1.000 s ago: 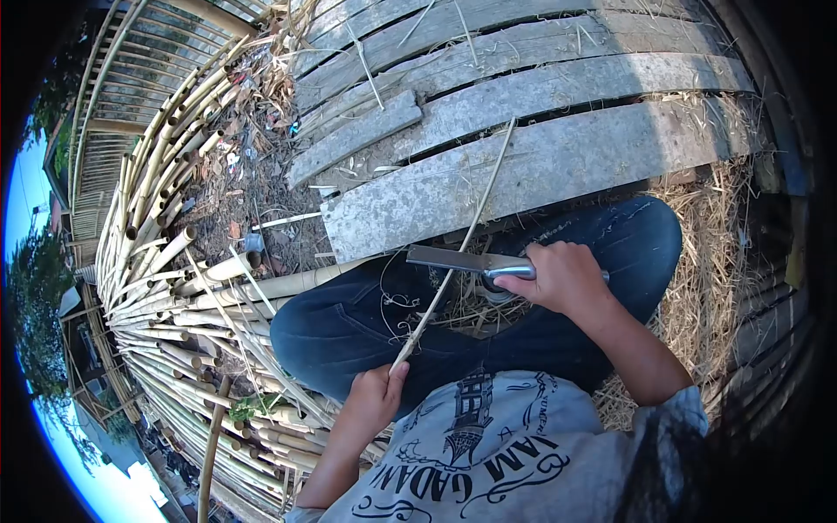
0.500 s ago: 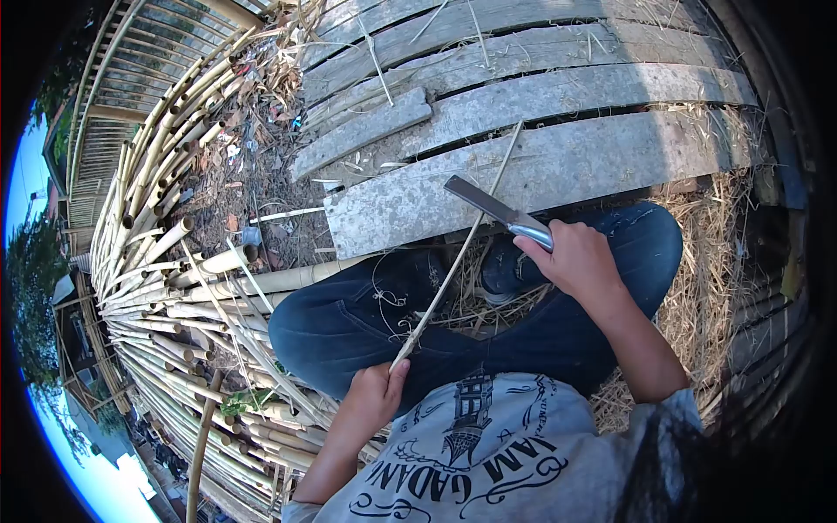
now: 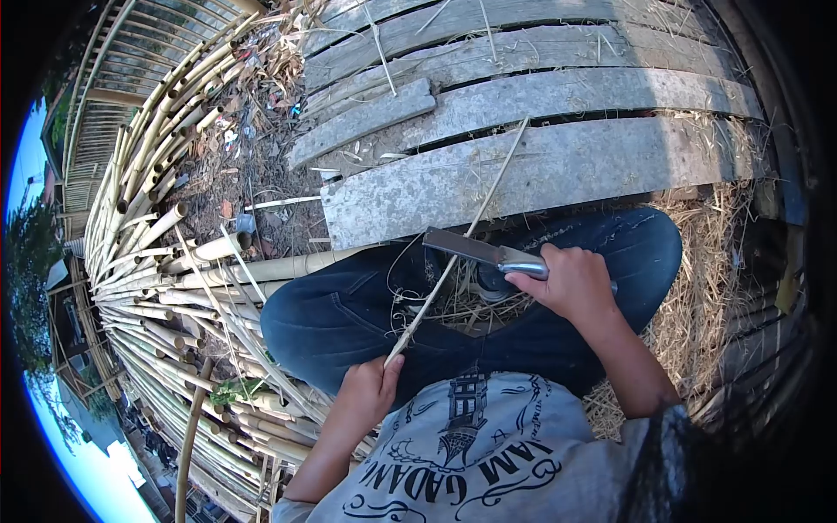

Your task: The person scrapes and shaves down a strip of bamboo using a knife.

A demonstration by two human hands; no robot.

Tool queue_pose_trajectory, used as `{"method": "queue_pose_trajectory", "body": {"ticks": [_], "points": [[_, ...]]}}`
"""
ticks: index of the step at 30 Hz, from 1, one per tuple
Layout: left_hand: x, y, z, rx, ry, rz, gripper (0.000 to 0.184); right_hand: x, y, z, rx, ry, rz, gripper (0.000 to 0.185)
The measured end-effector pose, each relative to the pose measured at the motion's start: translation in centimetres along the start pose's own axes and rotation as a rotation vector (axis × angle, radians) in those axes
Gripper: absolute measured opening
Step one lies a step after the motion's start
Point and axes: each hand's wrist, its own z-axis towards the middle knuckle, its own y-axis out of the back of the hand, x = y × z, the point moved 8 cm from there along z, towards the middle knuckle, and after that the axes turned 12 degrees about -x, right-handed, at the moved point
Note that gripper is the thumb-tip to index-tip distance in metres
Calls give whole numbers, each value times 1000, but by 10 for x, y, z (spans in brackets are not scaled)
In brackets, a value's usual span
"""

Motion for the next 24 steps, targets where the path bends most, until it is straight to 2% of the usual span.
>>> {"method": "queue_pose_trajectory", "body": {"ticks": [2, 4, 6, 8, 10, 14, 16, 18, 19, 20, 24], "points": [[1, 1, -2, -15, -13, -40, 43, 10, -2, -4, 7, -48, 45, 63], [-2, 2, -1, -40, -35, -40, 43, 27, -10, -10, 48, -29, 114, 69], [-3, 0, -2, -45, -59, -36, 43, 51, -13, -18, 88, 82, 132, 66], [-2, 2, -3, -50, -74, -20, 44, 36, -14, -13, 39, 63, 153, 65], [-1, 2, -3, -42, -44, -26, 44, -6, -5, 4, -30, -87, 79, 63], [-1, 2, -2, -43, -44, -17, 43, 18, -3, -3, 12, -36, 114, 63], [-1, 0, -4, -40, -63, -1, 41, 42, -8, -12, 112, 97, 79, 65], [-1, 1, -4, -31, -50, 8, 39, 26, -13, -5, 97, 57, 84, 66], [-1, 1, -4, -30, -43, 14, 37, 8, -8, 4, 4, -11, 95, 65], [-1, 1, -3, -35, -37, 14, 37, -9, -3, 15, 5, -140, 82, 60], [-2, 3, -2, -34, -42, 8, 35, 17, -6, 10, 69, -23, 120, 64]]}}
